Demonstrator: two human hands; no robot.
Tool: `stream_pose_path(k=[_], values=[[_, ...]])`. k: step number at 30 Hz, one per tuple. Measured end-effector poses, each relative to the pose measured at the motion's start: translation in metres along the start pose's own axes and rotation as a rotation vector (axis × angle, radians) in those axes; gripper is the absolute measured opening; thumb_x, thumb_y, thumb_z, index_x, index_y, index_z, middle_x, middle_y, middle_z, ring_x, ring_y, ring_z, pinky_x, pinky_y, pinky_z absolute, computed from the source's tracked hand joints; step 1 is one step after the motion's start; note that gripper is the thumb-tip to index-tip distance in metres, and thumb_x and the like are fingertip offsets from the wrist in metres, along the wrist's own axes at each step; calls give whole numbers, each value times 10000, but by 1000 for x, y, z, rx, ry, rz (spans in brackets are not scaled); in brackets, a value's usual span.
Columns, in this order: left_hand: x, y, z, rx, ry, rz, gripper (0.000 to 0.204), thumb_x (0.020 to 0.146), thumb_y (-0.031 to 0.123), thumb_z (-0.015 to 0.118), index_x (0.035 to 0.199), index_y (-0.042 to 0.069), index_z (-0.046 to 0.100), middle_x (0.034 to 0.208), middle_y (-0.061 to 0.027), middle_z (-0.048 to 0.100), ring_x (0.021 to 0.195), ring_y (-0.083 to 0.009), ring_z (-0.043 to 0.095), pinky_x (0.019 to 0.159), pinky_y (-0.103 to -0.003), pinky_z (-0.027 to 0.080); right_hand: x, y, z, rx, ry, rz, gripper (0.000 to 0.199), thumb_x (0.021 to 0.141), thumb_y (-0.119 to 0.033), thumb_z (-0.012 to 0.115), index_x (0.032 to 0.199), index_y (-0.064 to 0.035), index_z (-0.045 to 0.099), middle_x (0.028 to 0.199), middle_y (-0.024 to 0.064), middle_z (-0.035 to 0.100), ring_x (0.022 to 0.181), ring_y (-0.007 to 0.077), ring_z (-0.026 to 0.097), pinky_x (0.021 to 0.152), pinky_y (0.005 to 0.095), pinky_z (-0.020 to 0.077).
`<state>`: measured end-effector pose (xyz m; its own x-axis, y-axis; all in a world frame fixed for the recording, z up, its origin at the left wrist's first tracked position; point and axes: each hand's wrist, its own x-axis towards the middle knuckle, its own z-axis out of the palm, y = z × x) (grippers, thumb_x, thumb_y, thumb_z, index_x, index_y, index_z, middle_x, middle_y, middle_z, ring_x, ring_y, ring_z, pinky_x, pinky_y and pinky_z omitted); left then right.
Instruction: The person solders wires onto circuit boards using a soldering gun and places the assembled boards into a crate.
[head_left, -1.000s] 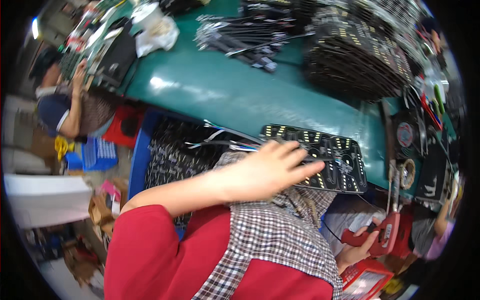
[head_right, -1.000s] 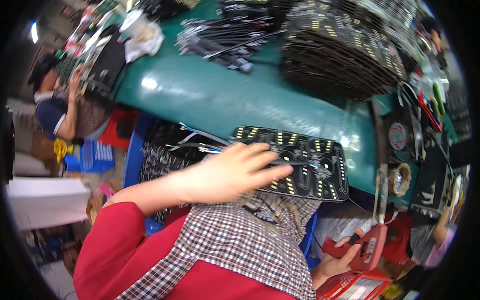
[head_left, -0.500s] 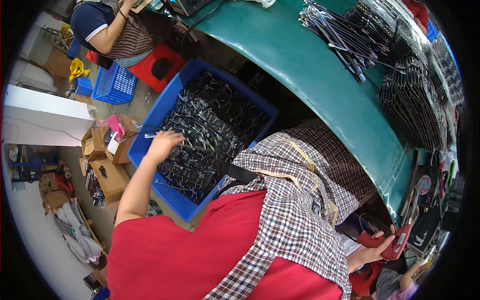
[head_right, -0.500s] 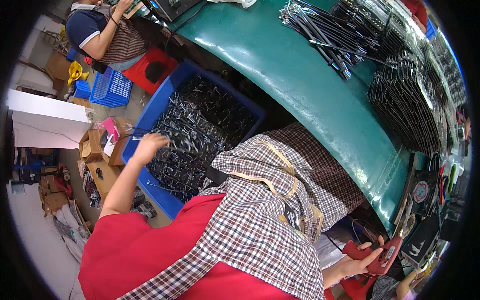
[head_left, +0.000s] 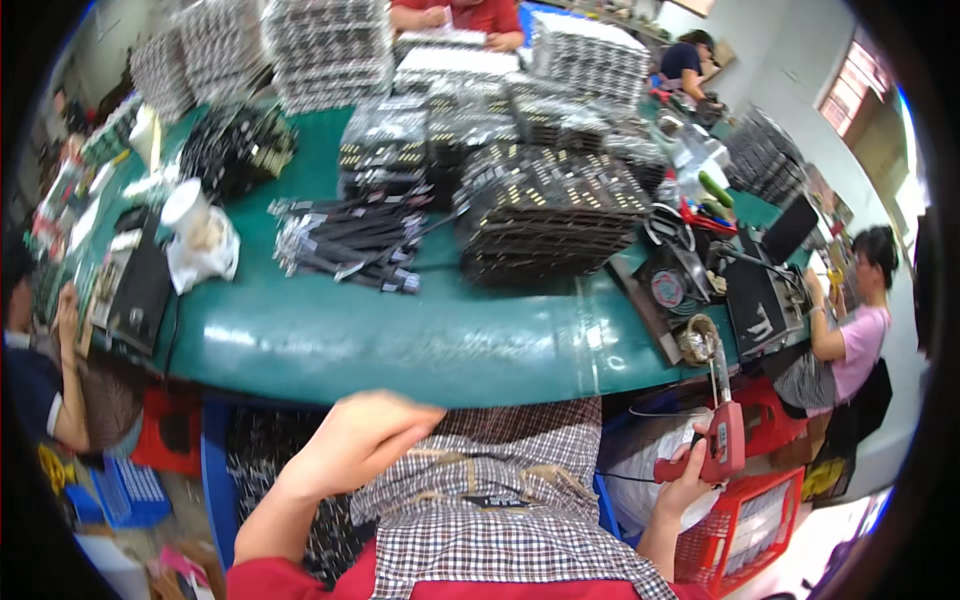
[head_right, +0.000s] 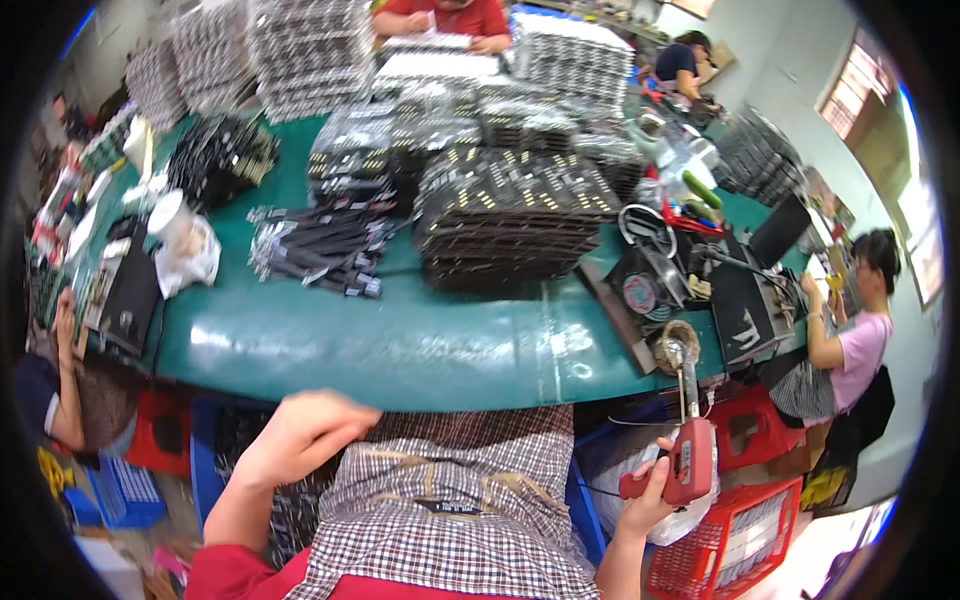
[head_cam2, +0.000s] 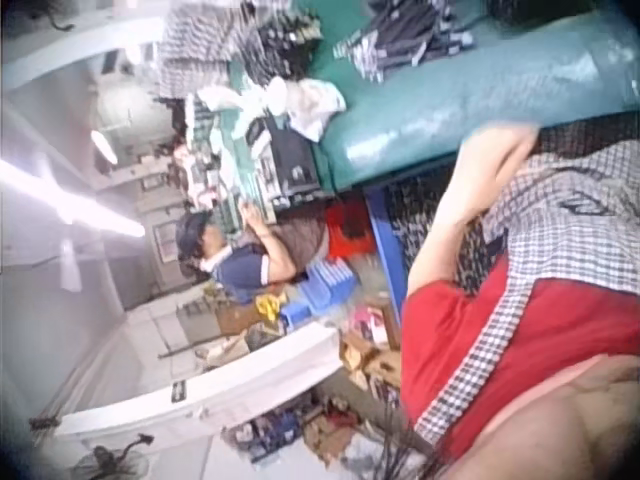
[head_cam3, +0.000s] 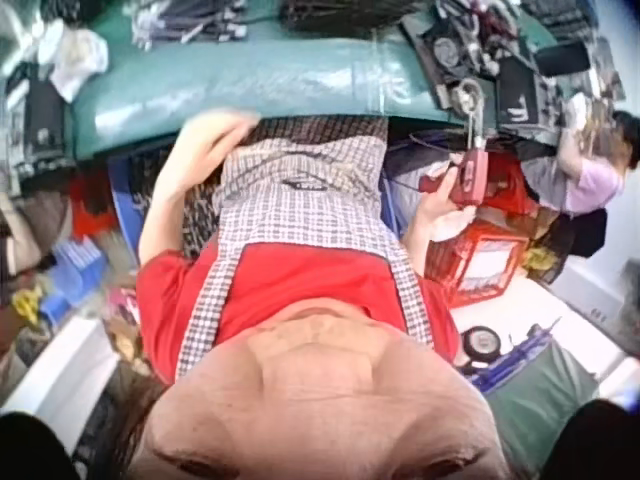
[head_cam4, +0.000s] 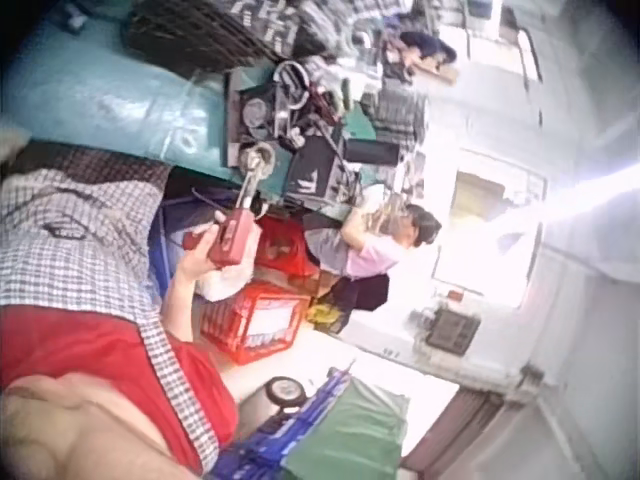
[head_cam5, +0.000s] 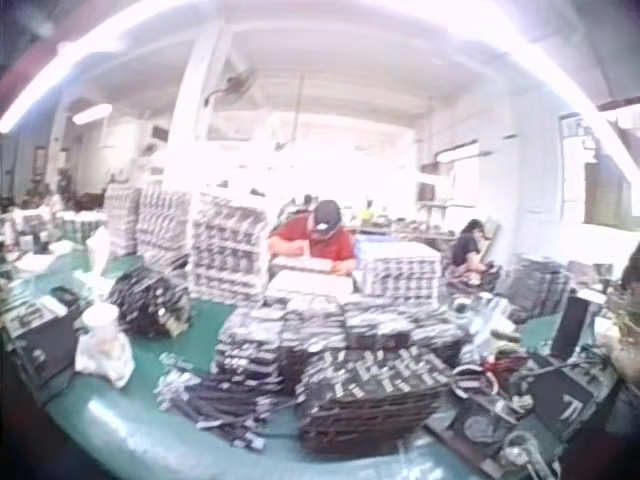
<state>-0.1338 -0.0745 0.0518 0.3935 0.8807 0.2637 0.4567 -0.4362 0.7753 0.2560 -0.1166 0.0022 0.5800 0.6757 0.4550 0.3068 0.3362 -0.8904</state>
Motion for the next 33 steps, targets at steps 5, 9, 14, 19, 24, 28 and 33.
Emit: stream_pose_path(k=[5,9,14,19,24,28,33], values=[[212,4,22,779,323,318,625,795,384,637,1283,45,444,1303,-199,441,1231,-336,395,1036,-471,274,-2,-6,-1,-31,-46,51,292,901,-90,497,1172,-4,430,1044,102,558,580,74,479,531,209,405],[260,-24,46,895,122,216,644,792,414,628,1310,90,425,1281,-206,466,1207,-355,421,988,-455,338,-8,-1,-3,6,-30,102,309,866,-32,514,1160,17,433,1048,142,572,529,81,491,459,223,411],[236,-27,33,860,227,426,340,804,169,615,1141,126,592,1153,-98,590,1079,-278,554,875,-375,452,-8,15,-15,-43,-49,112,378,852,-6,518,1207,20,390,1034,152,576,545,84,508,470,222,426],[184,15,4,883,437,549,324,758,30,546,1068,61,635,1110,-118,626,1027,-275,597,827,-365,486,7,19,-10,45,-10,191,354,852,9,502,1190,29,399,1039,165,570,559,100,515,490,235,440],[71,12,36,845,343,568,180,803,118,586,960,116,674,1027,-120,663,989,-275,625,824,-364,490,14,16,-11,18,49,144,263,900,-103,496,1135,11,470,1030,114,568,574,78,486,519,207,398],[37,-13,96,867,84,406,230,778,133,592,996,108,665,1073,-87,646,1013,-283,606,830,-366,491,16,20,-16,4,43,204,275,897,-99,498,1145,15,464,1034,121,565,572,81,486,514,207,397],[61,-19,167,846,-24,34,466,818,109,518,1270,13,459,1360,-220,387,1273,-414,336,1012,-560,269,12,19,-11,44,16,202,288,889,-84,506,1154,19,454,1036,128,564,571,85,494,506,207,405]])
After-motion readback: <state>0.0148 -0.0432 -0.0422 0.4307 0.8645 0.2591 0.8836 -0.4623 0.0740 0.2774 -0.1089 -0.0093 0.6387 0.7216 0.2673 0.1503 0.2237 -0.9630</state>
